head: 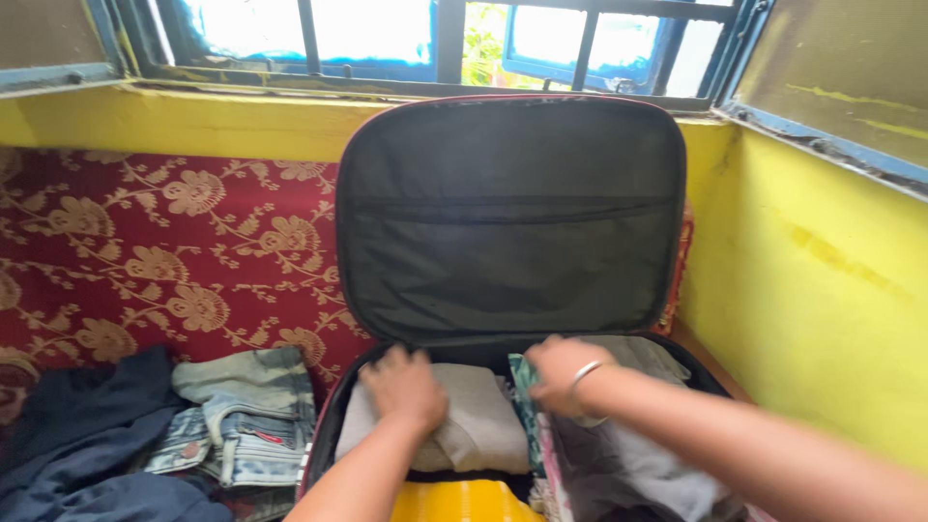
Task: The person folds various clothing items, including a grey t-shirt, grey cargo pants, a dark blue shirt, and light-wash jeans, and places them neatly into a red suitcase. The person then closes the suitcase lid.
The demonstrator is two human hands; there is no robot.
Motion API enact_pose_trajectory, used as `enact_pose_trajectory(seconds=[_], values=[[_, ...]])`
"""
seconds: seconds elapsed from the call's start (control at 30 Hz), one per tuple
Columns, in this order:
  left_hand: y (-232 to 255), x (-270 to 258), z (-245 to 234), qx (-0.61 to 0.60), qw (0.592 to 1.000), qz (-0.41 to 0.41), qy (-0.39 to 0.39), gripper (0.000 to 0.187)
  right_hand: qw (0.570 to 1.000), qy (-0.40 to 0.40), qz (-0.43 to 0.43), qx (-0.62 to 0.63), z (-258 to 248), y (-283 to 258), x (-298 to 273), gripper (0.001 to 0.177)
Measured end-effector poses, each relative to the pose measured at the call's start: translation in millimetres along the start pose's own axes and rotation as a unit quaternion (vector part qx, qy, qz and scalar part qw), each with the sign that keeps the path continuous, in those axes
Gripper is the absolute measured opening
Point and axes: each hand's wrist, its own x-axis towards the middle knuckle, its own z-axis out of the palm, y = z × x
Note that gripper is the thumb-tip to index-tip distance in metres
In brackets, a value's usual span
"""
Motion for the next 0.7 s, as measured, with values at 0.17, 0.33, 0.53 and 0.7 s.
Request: enact_pose_trajectory(seconds=[0.17,0.33,0.53,0.7], values=[[101.2,-2.0,43.3,-0.379,0.92,0.096,0.038,0.043,0.981,0.07,0.163,0.077,36.0,138.3,-1.2,0.082],[159.3,-19.2,52.2,-0.486,0.853,-0.033,-0.186,0.094,0.915,-0.039,0.313,0.253,124.3,204.6,-9.6,0.103],[173.6,-9.0,25.4,-0.509,0.803,-0.123,-0.286,0.117,0.798,0.016,0.299,0.522,133.4,204.0,-34.1,0.108],[187.0,-12.5,6.8,-0.555,0.768,-0.087,-0.305,0.129,0.74,-0.042,0.308,0.597,107.0,200.2,-45.6,0.103]])
